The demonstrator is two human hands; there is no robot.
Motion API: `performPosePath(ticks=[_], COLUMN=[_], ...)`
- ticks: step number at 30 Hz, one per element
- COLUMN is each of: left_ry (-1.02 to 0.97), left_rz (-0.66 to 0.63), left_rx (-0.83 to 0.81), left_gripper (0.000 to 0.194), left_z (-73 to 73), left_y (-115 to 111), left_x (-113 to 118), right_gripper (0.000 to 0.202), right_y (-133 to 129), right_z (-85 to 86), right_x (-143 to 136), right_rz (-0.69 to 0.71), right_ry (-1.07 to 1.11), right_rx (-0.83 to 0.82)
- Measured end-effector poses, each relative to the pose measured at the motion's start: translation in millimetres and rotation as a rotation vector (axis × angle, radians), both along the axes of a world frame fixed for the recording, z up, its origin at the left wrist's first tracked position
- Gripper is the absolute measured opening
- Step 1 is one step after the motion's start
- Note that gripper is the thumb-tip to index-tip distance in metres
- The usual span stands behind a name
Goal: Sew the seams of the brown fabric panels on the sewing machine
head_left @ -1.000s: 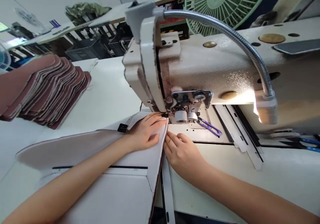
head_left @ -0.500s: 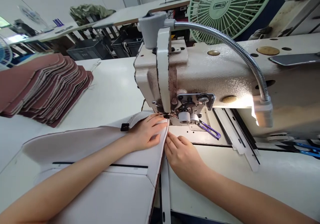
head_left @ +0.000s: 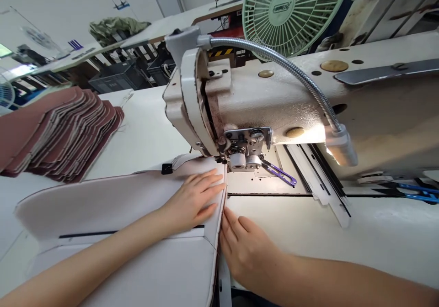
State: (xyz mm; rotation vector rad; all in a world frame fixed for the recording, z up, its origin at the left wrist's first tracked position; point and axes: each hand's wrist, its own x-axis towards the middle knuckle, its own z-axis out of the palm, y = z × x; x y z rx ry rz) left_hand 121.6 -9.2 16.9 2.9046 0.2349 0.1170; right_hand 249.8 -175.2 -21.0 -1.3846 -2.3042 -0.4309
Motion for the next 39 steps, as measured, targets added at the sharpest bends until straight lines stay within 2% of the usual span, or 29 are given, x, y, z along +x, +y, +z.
performPosePath(ticks=[5,9,13,18,20,23,25,29,34,39], left_ry=[0.015,0.033,0.108,0.202,0.222,0.274,0.313,0.375,0.460,0.563], left_rz=[0.000,0.035,0.046,-0.005,0.013,0.015,0.029,0.118,0.150,0.298], left_rx=[0.016,0.039,0.032,-0.147,-0.200,-0.241,-0.267,-0.344,-0.473,-0.568], left_gripper=[0.040,0.039,0.042,0.050,0.061,0.102,0.108,0.089,0.072,0.042], left_z=[-5.8,-2.4,12.7,44.1,54.3,62.7,65.1,69.4,75.2,70.0], left_y=[4.5,10.3,-0.4,-37.3,-51.2,-63.8,-66.3,-61.1,-48.8,-43.5], left_x=[5.2,16.5,19.0,1.2,-9.4,-20.8,-22.6,-14.6,2.2,12.6], right_gripper=[0.035,0.032,0.034,0.031,0.031,0.033,0.033,0.036,0.043,0.035], right_y=[0.5,7.2,12.2,1.7,-6.3,-13.7,-14.1,-10.4,-9.1,-8.7], right_z=[-0.2,0.3,3.0,6.1,6.7,8.3,10.1,11.7,9.1,8.8], right_x=[-1.0,4.0,7.2,-2.9,-9.2,-13.7,-13.0,-9.6,-8.1,-7.4], right_rz=[-0.045,-0.055,-0.077,-0.047,0.011,0.028,-0.003,-0.045,-0.066,-0.006], right_ry=[0.007,-0.032,-0.055,-0.036,0.013,0.054,0.032,-0.024,-0.056,-0.020], right_rx=[-0.021,-0.046,-0.131,-0.270,-0.264,-0.207,-0.195,-0.207,-0.185,-0.102])
